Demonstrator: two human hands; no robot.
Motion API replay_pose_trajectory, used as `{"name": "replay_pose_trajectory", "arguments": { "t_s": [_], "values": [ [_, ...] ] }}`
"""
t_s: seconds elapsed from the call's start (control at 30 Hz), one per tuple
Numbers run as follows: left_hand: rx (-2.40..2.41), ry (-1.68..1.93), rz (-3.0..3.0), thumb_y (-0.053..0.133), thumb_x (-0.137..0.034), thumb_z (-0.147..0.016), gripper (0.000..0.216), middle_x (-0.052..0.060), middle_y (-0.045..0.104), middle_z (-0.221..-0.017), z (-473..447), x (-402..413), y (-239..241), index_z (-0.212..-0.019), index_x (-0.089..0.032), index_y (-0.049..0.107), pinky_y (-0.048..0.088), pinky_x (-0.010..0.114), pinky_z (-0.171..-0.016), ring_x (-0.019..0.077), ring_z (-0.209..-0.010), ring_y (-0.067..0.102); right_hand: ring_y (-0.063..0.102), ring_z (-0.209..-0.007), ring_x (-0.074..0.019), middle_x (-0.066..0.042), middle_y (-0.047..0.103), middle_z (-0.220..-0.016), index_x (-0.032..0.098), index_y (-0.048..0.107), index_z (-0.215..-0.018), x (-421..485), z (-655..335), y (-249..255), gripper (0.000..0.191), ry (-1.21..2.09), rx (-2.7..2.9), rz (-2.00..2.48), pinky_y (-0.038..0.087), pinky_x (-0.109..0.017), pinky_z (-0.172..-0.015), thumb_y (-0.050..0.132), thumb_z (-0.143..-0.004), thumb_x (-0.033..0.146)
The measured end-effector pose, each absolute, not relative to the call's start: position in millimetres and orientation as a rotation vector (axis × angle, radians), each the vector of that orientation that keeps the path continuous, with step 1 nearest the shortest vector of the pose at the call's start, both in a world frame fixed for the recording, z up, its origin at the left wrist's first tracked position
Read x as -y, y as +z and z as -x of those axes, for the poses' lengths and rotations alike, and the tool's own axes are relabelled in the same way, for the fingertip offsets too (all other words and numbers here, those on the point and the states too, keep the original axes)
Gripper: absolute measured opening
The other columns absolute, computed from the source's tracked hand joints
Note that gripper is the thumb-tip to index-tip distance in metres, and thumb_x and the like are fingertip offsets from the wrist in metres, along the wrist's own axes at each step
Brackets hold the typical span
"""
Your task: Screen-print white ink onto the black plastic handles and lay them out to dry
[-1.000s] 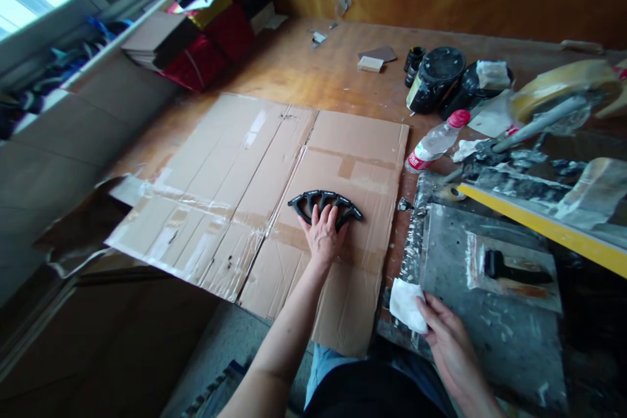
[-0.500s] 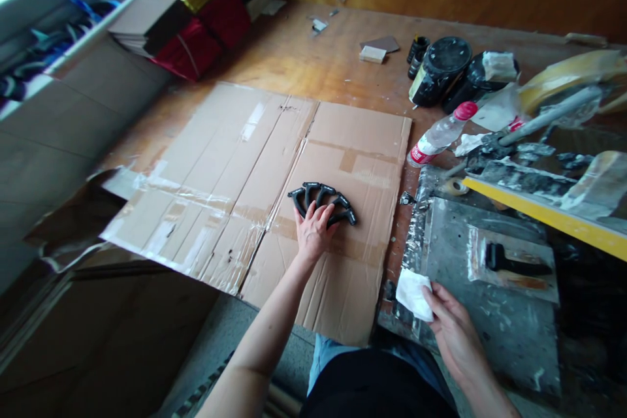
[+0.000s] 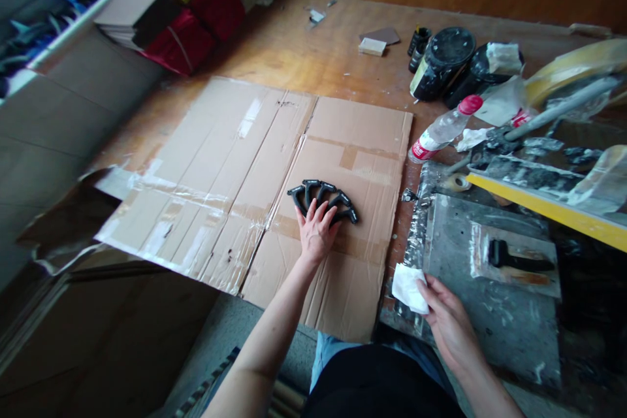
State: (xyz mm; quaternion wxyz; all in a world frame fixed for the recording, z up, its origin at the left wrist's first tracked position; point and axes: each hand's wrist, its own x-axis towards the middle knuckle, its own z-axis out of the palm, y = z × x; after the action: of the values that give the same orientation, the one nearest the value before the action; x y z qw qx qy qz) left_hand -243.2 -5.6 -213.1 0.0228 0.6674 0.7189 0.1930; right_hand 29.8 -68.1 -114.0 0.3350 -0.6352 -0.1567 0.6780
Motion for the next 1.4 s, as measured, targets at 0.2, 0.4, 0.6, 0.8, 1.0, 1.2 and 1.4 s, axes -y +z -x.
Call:
{"name": "replay_pose_trajectory", "arguments": {
  "t_s": [0.2,0.4,0.6,0.8,1.0,1.2,1.4],
  "values": [
    [-2.227,0.653,-2.063,0.062,-0.038,-0.085,0.026,0.006,0.063,-0.131,242,5,-218,-0.108,-0.027,0.069,0.009,0.063,-0.117,0.0321,-0.137,0.041,0.067,-0.096,-0.0263,-0.006,0.073,-0.101,0.018,0.068,-0.11,63,-24,-112,0.058,1.761,0.393,1.671,0.056,-0.032,-0.076,0.085,-0.06,0.043],
    [-2.24,0.653,-2.042,0.062,-0.038,-0.085,0.025,0.007,0.063,-0.13,242,4,-219,-0.106,-0.027,0.07,0.01,0.065,-0.116,0.0326,-0.136,0.042,0.068,-0.095,-0.0269,-0.008,0.073,-0.1,0.017,0.067,-0.112,61,-19,-111,0.059,1.755,0.41,1.68,0.056,-0.034,-0.077,0.084,-0.062,0.045],
    [-2.231,0.659,-2.035,0.062,-0.037,-0.085,0.024,0.006,0.064,-0.128,242,4,-219,-0.105,-0.027,0.07,0.01,0.065,-0.116,0.0331,-0.135,0.042,0.068,-0.093,-0.0262,-0.009,0.073,-0.1,0.017,0.068,-0.108,57,-15,-110,0.057,1.766,0.447,1.678,0.056,-0.034,-0.078,0.084,-0.062,0.045],
    [-2.234,0.664,-2.059,0.064,-0.036,-0.084,0.023,0.007,0.062,-0.132,243,4,-217,-0.105,-0.027,0.07,0.01,0.065,-0.116,0.0336,-0.136,0.042,0.068,-0.089,-0.0264,-0.009,0.073,-0.094,0.015,0.068,-0.103,56,-13,-112,0.054,1.781,0.511,1.676,0.055,-0.034,-0.075,0.083,-0.062,0.048],
    [-2.139,0.664,-2.147,0.061,-0.037,-0.086,0.021,0.008,0.048,-0.147,231,14,-207,-0.1,-0.024,0.069,0.017,0.063,-0.116,0.0332,-0.142,0.031,0.068,-0.084,-0.0245,-0.008,0.074,-0.095,0.016,0.067,-0.102,54,-18,-135,0.05,1.542,0.827,1.749,0.054,-0.033,-0.074,0.074,-0.071,0.055],
    [-2.02,0.751,-2.181,0.062,-0.033,-0.086,0.025,0.01,0.053,-0.142,211,34,-214,-0.107,-0.021,0.066,0.021,0.059,-0.116,0.0311,-0.14,0.035,0.066,-0.104,-0.0252,-0.008,0.071,-0.114,0.021,0.067,-0.113,32,-17,-149,0.038,1.189,1.429,1.77,0.05,-0.039,-0.094,0.053,-0.09,0.048],
    [-2.125,0.771,-2.096,0.061,-0.032,-0.087,0.025,0.009,0.066,-0.121,205,39,-219,-0.109,-0.022,0.067,0.041,0.047,-0.099,0.0274,-0.114,0.056,0.068,-0.104,-0.021,-0.004,0.069,-0.119,0.025,0.065,-0.12,2,1,-153,0.034,0.925,1.801,1.666,0.053,-0.034,-0.092,0.046,-0.094,0.034]
  ]
}}
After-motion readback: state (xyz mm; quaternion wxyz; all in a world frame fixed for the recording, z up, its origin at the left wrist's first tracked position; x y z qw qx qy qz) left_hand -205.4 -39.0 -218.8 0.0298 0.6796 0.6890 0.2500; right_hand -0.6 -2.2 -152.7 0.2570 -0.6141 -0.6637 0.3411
